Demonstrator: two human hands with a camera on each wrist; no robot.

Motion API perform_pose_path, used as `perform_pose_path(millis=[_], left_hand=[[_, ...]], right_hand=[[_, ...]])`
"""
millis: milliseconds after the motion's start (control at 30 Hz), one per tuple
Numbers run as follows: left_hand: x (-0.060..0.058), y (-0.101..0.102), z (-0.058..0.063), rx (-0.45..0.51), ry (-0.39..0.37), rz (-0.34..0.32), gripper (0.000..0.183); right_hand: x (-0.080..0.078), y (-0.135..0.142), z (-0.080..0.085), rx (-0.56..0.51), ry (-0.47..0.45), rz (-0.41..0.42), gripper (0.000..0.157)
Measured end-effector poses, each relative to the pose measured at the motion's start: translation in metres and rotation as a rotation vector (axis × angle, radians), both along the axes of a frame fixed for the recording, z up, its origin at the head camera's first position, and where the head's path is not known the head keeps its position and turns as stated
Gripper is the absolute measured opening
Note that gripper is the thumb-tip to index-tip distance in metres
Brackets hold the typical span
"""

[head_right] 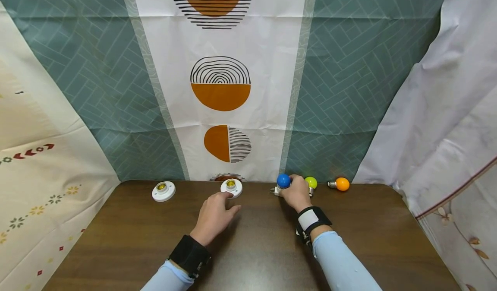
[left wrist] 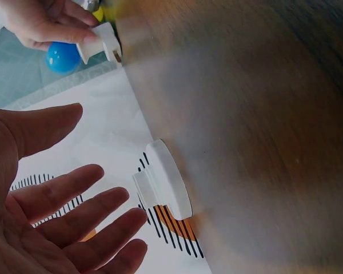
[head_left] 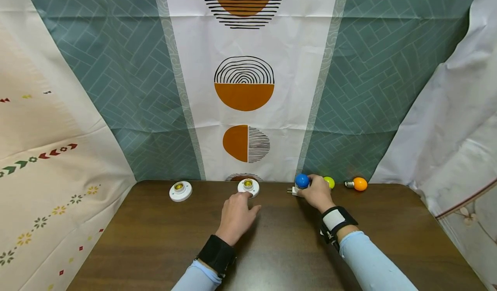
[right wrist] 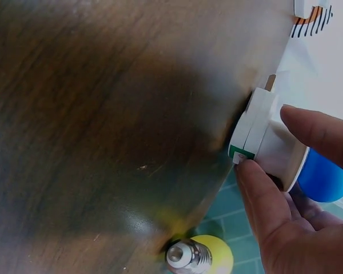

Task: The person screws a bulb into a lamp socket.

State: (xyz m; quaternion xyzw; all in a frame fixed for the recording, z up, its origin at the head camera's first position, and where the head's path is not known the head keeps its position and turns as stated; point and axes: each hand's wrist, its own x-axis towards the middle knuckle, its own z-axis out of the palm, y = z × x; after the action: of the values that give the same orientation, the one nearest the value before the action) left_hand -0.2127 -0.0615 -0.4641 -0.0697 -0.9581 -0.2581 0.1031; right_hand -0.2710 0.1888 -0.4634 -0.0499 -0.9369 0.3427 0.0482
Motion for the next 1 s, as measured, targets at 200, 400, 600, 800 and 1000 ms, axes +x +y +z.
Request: perform_pose_path(millis=[200,400,600,800,1000], left_hand=[[0.001,-0.002,0.001,-0.012,0.009,0.006,0.042],[0.002,-0.004,0.003,0.002,0.003,0.022,0.043],[0.001,-0.009,0.005,0.097,0.045,0.05,0.049],[-0.005,-0.015,0.007,0.198,0.169,0.054,0.05],[-0.013,-0.018,0.006,0.257,0.262,0.062,0.053]], right_hand=[[0.0,0.002,0.0,-0.01,0.003,0.017,0.065],[0.003,0.005,0.003,-0.044,-0.002,0.043,0.067],[0.015,0.012,0.02,-0.026,0.019,0.026,0.071],[0.036,0.008,0.042,0.016,0.103,0.026,0.068],[0.066,-0.009,0.046,0.013,0.232,0.097,0.06]])
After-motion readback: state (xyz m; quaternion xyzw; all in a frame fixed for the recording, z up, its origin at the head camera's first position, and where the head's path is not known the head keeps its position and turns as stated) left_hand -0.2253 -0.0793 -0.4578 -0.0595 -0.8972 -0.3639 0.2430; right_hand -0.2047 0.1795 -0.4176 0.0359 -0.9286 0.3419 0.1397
